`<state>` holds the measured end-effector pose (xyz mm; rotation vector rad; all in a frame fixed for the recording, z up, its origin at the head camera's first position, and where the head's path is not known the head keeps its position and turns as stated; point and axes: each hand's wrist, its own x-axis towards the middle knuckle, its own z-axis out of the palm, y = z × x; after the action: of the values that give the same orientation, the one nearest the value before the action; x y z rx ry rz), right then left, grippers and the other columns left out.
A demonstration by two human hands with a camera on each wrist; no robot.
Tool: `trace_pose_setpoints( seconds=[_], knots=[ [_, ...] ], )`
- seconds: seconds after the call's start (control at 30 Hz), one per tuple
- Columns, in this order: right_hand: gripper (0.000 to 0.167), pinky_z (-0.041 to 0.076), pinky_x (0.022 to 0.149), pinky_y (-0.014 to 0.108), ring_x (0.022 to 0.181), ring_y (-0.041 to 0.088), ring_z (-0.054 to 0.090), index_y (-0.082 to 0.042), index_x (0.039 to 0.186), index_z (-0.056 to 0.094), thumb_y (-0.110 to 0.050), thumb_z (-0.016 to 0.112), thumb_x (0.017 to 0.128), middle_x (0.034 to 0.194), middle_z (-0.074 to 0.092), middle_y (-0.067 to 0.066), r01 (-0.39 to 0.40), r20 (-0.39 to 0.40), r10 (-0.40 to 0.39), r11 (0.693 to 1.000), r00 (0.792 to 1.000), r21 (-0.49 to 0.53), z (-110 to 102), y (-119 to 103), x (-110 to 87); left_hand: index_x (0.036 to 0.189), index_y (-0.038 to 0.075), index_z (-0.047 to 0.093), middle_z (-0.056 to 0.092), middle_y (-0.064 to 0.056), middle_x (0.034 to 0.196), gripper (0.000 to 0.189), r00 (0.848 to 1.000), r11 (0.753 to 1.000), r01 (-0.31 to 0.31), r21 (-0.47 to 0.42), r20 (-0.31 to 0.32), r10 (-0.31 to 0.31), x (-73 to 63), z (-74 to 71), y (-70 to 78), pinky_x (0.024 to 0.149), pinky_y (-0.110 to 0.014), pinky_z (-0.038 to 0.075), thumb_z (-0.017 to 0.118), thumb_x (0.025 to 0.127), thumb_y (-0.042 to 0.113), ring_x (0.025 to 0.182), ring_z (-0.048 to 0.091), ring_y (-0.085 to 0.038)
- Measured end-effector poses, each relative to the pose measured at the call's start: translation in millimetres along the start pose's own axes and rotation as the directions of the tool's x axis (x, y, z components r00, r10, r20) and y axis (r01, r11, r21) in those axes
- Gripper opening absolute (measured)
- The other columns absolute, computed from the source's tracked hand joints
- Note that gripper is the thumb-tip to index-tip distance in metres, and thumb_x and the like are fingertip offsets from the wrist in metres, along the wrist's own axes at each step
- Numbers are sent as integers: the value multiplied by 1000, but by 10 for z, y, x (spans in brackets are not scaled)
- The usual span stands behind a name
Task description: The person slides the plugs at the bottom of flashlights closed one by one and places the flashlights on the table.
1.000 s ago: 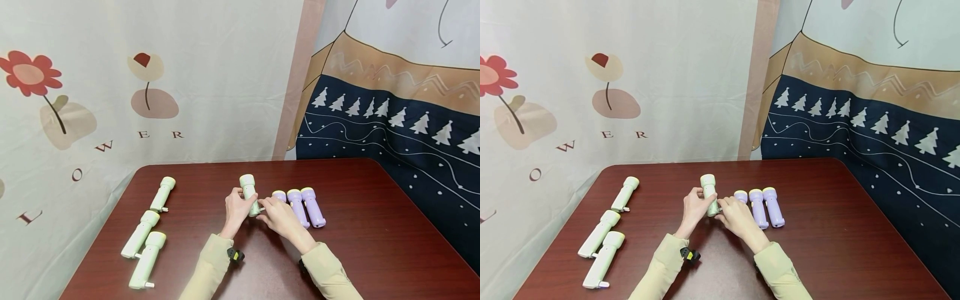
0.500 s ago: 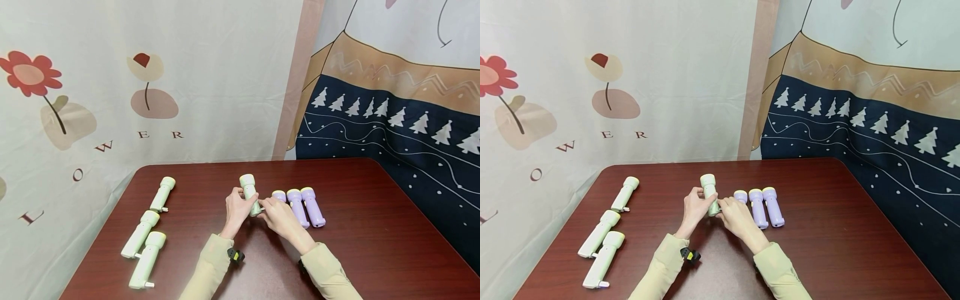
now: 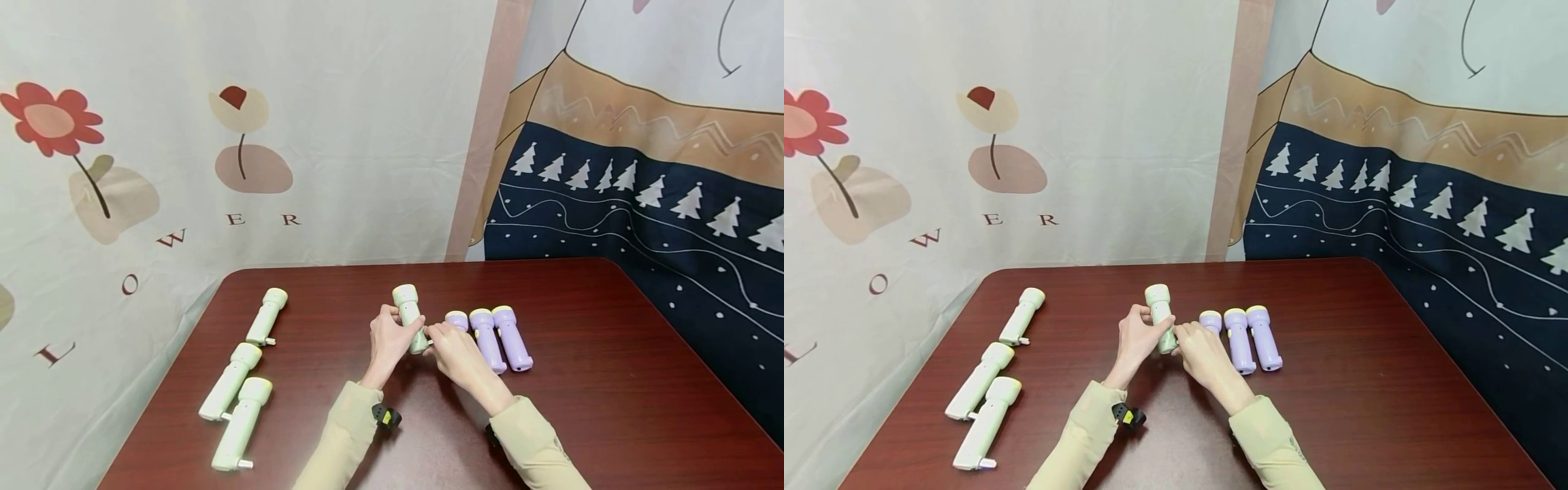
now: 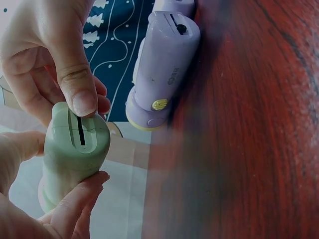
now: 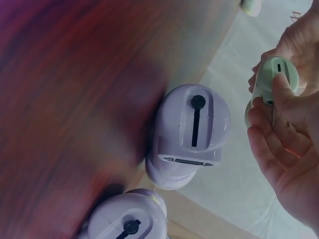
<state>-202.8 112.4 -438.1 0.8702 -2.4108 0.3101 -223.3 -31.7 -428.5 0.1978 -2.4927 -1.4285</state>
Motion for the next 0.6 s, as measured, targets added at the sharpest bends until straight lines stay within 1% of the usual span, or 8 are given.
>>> trace_pose_setpoints(
  seconds=[0.23,0.6],
  knots=[
    [28,49,62,29,74,17,60,-7,91,60,-15,79,72,77,61,1,-1,-5,1,1000,1000,-3,-9,-6,9,94,5,56,70,-11,86,44,1000,1000,8,-4,-1,-8,6,-3,2,67,-31,49,79,70,34,79,65,-22],
    [28,49,60,29,71,16,59,-8,88,60,-18,80,72,75,61,1,-19,5,19,1000,1000,2,-26,-15,12,96,7,56,72,-10,89,46,1000,1000,24,15,3,-24,-15,-16,37,69,-33,50,80,69,36,83,67,-23]
  ],
)
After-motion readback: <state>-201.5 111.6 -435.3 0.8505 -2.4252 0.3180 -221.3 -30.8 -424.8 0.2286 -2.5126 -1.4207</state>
